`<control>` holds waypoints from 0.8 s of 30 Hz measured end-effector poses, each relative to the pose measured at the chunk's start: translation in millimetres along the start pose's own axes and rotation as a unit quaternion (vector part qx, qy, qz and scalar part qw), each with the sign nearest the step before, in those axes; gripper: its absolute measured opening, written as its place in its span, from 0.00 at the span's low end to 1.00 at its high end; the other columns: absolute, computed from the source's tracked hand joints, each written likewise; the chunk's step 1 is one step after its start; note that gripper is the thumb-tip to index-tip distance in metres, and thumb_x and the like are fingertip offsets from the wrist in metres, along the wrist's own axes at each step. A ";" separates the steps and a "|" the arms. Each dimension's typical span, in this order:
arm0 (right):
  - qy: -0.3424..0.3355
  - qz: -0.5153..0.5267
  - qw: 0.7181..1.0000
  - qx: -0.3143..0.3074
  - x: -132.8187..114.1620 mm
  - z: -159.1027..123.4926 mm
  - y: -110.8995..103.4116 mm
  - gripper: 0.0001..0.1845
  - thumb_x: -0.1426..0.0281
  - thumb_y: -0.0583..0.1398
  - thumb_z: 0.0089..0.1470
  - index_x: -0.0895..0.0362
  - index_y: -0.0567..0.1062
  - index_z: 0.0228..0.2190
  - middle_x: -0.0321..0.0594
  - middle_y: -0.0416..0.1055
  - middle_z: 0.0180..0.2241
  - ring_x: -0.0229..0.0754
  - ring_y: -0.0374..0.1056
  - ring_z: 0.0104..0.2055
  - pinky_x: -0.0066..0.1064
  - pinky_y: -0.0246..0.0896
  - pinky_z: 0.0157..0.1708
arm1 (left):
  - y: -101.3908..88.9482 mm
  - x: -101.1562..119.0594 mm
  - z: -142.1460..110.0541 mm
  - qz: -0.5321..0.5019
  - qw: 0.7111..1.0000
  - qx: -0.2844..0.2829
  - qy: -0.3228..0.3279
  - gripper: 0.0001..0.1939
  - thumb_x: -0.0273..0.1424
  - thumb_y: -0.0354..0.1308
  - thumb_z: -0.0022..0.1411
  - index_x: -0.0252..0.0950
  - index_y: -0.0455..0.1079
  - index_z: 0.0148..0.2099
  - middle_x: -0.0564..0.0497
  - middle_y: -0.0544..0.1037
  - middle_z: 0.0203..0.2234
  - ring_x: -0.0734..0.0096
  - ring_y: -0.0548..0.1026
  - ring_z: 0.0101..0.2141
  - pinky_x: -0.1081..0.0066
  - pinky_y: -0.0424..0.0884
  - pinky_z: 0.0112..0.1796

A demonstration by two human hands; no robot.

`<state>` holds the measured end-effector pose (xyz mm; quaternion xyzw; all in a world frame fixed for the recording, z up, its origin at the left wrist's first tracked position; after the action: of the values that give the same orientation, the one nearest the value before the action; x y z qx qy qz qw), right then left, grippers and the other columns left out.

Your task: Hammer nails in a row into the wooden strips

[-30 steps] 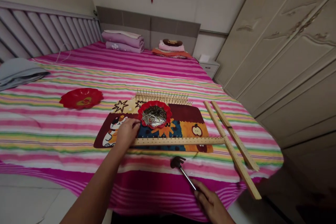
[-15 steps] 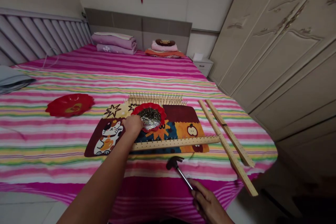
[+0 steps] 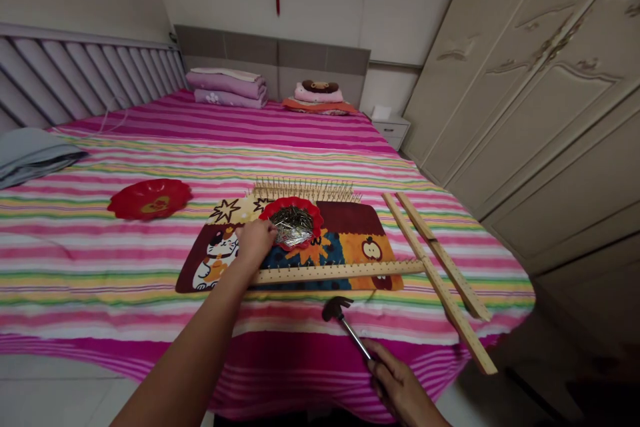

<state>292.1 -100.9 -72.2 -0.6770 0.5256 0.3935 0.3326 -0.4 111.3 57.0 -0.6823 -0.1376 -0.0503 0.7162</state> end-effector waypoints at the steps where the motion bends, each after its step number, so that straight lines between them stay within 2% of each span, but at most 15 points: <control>1: 0.004 0.001 1.000 0.001 0.2 0.1 0.4 0.34 0.51 0.55 0.48 0.60 0.65 0.51 0.22 0.47 0.14 0.32 0.44 0.15 0.23 0.34 0.14 | 1.7 5.5 1.5 0.030 0.999 -0.001 0.011 0.13 0.34 0.50 0.55 0.40 0.76 0.36 0.45 0.79 0.37 0.56 0.72 0.41 0.63 0.60 0.37; 3: 0.017 0.007 1.000 0.005 0.7 0.4 1.0 0.35 0.51 0.55 0.47 0.59 0.64 0.51 0.22 0.46 0.13 0.31 0.43 0.14 0.23 0.33 0.14 | 6.5 15.3 4.9 0.069 0.997 -0.009 0.021 0.13 0.33 0.51 0.54 0.38 0.76 0.34 0.42 0.78 0.36 0.53 0.72 0.42 0.60 0.59 0.38; 6: 0.038 0.012 0.999 0.008 1.2 1.4 0.9 0.36 0.51 0.54 0.47 0.60 0.62 0.53 0.21 0.47 0.11 0.30 0.41 0.12 0.23 0.32 0.13 | 12.2 23.5 9.4 0.074 0.997 -0.025 0.012 0.11 0.29 0.52 0.52 0.35 0.76 0.33 0.39 0.78 0.36 0.53 0.72 0.41 0.59 0.58 0.40; 9: 0.050 0.017 0.998 0.014 2.2 2.6 -0.3 0.37 0.51 0.54 0.46 0.59 0.62 0.53 0.20 0.48 0.11 0.30 0.41 0.11 0.22 0.32 0.12 | 11.5 22.7 11.1 0.063 0.997 -0.041 -0.005 0.11 0.28 0.51 0.51 0.34 0.75 0.32 0.39 0.79 0.34 0.54 0.74 0.39 0.60 0.59 0.38; 12: 0.065 0.020 0.997 0.019 5.1 4.0 -1.2 0.38 0.51 0.55 0.45 0.59 0.61 0.53 0.20 0.49 0.10 0.29 0.41 0.09 0.22 0.32 0.11 | 4.1 16.5 10.3 0.051 0.998 -0.044 -0.010 0.13 0.33 0.49 0.54 0.37 0.75 0.32 0.42 0.79 0.32 0.57 0.75 0.38 0.63 0.60 0.37; 14: 0.067 0.027 0.997 0.021 6.8 4.9 -1.5 0.38 0.51 0.55 0.44 0.59 0.61 0.54 0.20 0.50 0.10 0.29 0.41 0.09 0.22 0.32 0.11 | -1.3 10.4 8.8 0.013 0.999 -0.049 -0.015 0.13 0.35 0.49 0.54 0.38 0.74 0.31 0.46 0.79 0.30 0.61 0.75 0.36 0.65 0.61 0.37; 17: 0.064 0.030 0.997 0.017 5.9 4.4 -1.4 0.38 0.51 0.55 0.45 0.59 0.61 0.54 0.21 0.51 0.10 0.29 0.42 0.09 0.22 0.33 0.11 | -6.9 -1.0 4.8 -0.122 0.991 -0.045 -0.014 0.12 0.37 0.50 0.52 0.38 0.73 0.29 0.51 0.78 0.27 0.67 0.74 0.32 0.71 0.62 0.32; 20: 0.060 0.018 0.998 0.013 0.5 0.9 -0.1 0.36 0.51 0.55 0.45 0.59 0.63 0.52 0.21 0.50 0.11 0.29 0.42 0.09 0.22 0.32 0.11 | -11.7 -19.0 -4.6 -0.232 0.973 0.002 -0.012 0.13 0.41 0.51 0.50 0.37 0.71 0.27 0.54 0.77 0.24 0.70 0.72 0.28 0.74 0.63 0.29; 24: 0.049 0.011 0.998 0.027 -4.3 -2.6 1.6 0.35 0.51 0.55 0.46 0.59 0.65 0.50 0.21 0.50 0.11 0.28 0.41 0.09 0.22 0.31 0.10 | -18.6 -52.0 -31.8 -0.261 0.961 0.073 -0.045 0.12 0.40 0.53 0.47 0.37 0.67 0.23 0.53 0.78 0.26 0.70 0.73 0.30 0.74 0.65 0.30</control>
<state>290.4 -101.6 -67.2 -0.6806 0.5590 0.3489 0.3204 -51.0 72.5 60.1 -0.5700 -0.3463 -0.1947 0.7192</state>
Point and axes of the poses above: each hand's wrist, its own z-axis towards the middle knuckle, its own y-axis out of the palm, x = y × z, the point moved 3 cm from there along z, towards the middle knuckle
